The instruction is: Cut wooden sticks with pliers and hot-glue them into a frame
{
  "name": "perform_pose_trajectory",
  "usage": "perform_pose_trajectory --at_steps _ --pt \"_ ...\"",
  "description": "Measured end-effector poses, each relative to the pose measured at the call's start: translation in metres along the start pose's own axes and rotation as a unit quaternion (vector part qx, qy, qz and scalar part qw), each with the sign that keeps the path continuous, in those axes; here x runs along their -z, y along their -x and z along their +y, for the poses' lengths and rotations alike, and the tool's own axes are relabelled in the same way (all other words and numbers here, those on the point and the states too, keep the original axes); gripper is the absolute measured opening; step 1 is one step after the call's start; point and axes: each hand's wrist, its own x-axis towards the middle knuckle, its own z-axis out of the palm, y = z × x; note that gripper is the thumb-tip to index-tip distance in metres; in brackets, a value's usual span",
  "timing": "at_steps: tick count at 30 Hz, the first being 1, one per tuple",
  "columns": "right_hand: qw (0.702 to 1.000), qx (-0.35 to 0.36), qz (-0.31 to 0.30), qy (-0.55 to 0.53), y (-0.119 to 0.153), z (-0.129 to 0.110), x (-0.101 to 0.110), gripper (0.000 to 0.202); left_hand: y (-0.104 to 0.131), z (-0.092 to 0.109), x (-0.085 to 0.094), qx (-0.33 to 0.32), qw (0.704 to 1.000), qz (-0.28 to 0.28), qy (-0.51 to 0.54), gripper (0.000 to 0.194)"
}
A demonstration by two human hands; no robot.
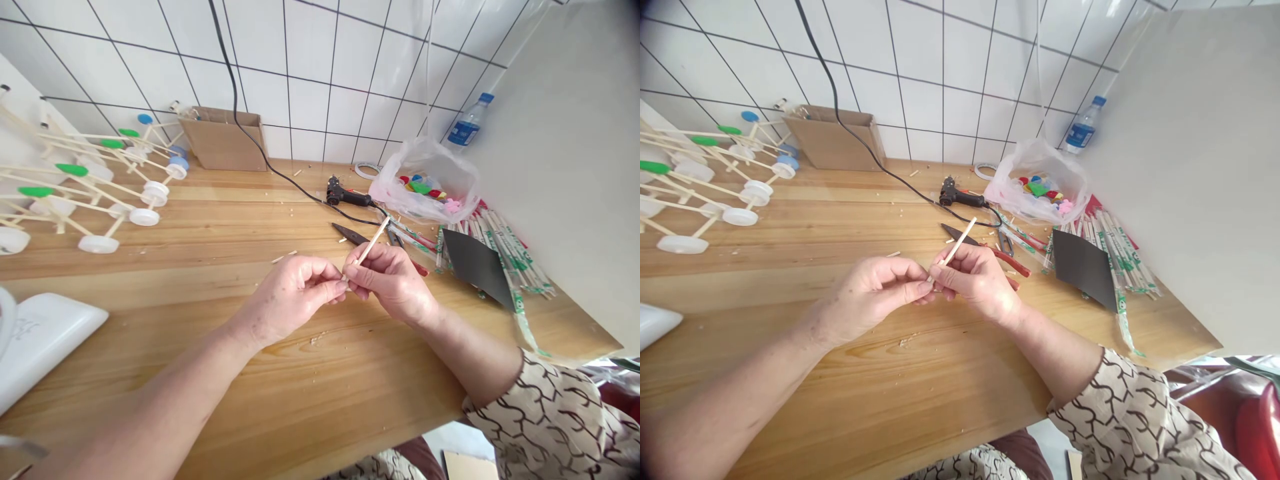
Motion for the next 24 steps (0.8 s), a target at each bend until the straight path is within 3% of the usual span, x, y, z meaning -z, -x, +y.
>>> perform_pose_trajectory --at_steps 9,16,24 --pt "0.998 -0.013 -0.005 0.059 0.0012 -0.0064 -0.0039 0.023 0.0000 -0.0008 -0.0026 -0.010 0.998 0.032 -0.062 0.020" --pt "0.998 -0.012 0.004 0.064 -0.0009 -0.0039 0.0017 0.022 -0.0017 -0.0012 -0.0024 0.008 0.998 0.035 -0.046 0.019" --pt "0.998 -0.024 0.010 0.049 -0.0028 -0.0029 0.0030 0.016 -0.0046 -0.0046 0.0000 0.077 0.990 -0.012 0.114 0.014"
